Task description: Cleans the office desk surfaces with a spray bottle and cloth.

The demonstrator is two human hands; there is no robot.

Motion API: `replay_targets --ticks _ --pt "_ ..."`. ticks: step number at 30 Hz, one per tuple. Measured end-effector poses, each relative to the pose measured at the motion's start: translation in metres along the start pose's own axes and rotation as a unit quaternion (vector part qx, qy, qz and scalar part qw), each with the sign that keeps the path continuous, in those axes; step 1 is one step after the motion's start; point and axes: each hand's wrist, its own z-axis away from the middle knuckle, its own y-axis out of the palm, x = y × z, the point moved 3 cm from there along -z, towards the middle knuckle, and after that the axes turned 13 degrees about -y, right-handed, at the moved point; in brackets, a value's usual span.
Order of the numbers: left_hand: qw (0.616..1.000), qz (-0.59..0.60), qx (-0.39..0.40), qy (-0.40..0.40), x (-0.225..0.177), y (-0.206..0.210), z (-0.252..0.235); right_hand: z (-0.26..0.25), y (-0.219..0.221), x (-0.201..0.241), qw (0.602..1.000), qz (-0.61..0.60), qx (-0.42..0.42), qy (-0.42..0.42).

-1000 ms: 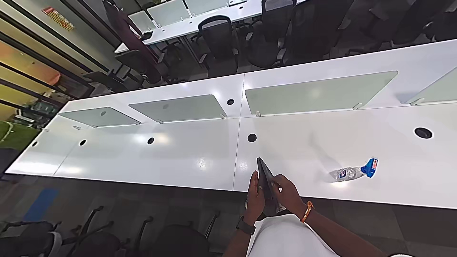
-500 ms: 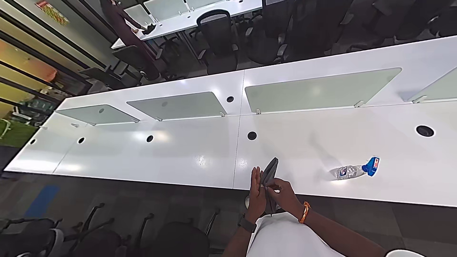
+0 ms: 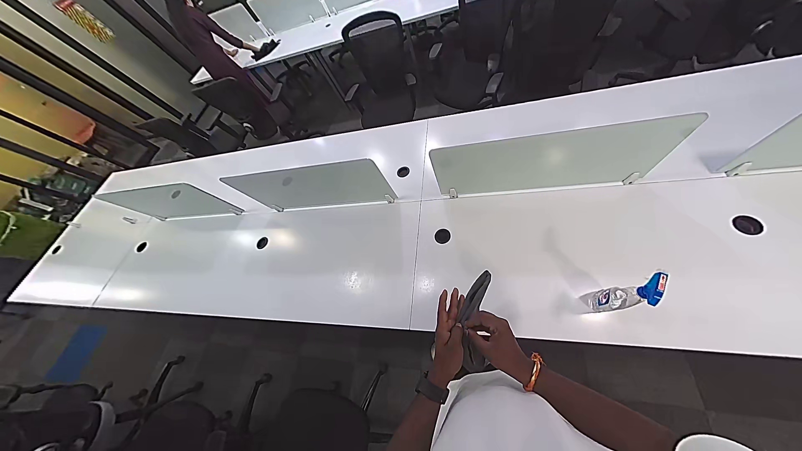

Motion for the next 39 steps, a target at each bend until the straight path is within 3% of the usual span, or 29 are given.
replay_targets --ticks 5,14,17,19,21,26,33,36,39 --pt "0.997 0.018 0.069 -0.003 -0.004 -0.005 0.002 0.003 -0.001 -0.003 0.997 -0.001 0.044 -0.060" --pt "0.991 -0.117 0.056 -0.013 -0.020 -0.008 0.004 -0.003 -0.005 -0.001 0.986 0.086 0.092 -0.113" --pt "0.991 -0.122 0.049 -0.009 -0.028 -0.015 0.008 -0.004 -0.025 -0.003 0.965 0.212 0.028 -0.151" --pt "0.992 -0.116 0.049 -0.006 -0.031 -0.020 0.011 -0.005 -0.046 -0.009 0.952 0.275 -0.020 -0.130" --pt "0.993 -0.105 0.051 -0.001 -0.036 -0.026 0.015 -0.009 -0.065 -0.018 0.955 0.282 -0.017 -0.089" --pt "0.995 -0.088 0.048 0.001 -0.045 -0.029 0.018 -0.019 -0.087 -0.025 0.978 0.166 0.117 -0.047" --pt "0.994 -0.092 0.058 0.010 -0.057 -0.036 0.018 -0.016 -0.089 -0.037 0.936 0.201 0.285 -0.044" --pt "0.979 -0.193 0.062 -0.018 -0.060 -0.051 0.018 -0.013 -0.095 -0.034 0.943 0.184 0.266 -0.076" --pt "0.909 -0.393 0.090 -0.103 -0.053 -0.065 0.017 -0.013 -0.094 -0.025 0.956 0.151 0.232 -0.098"
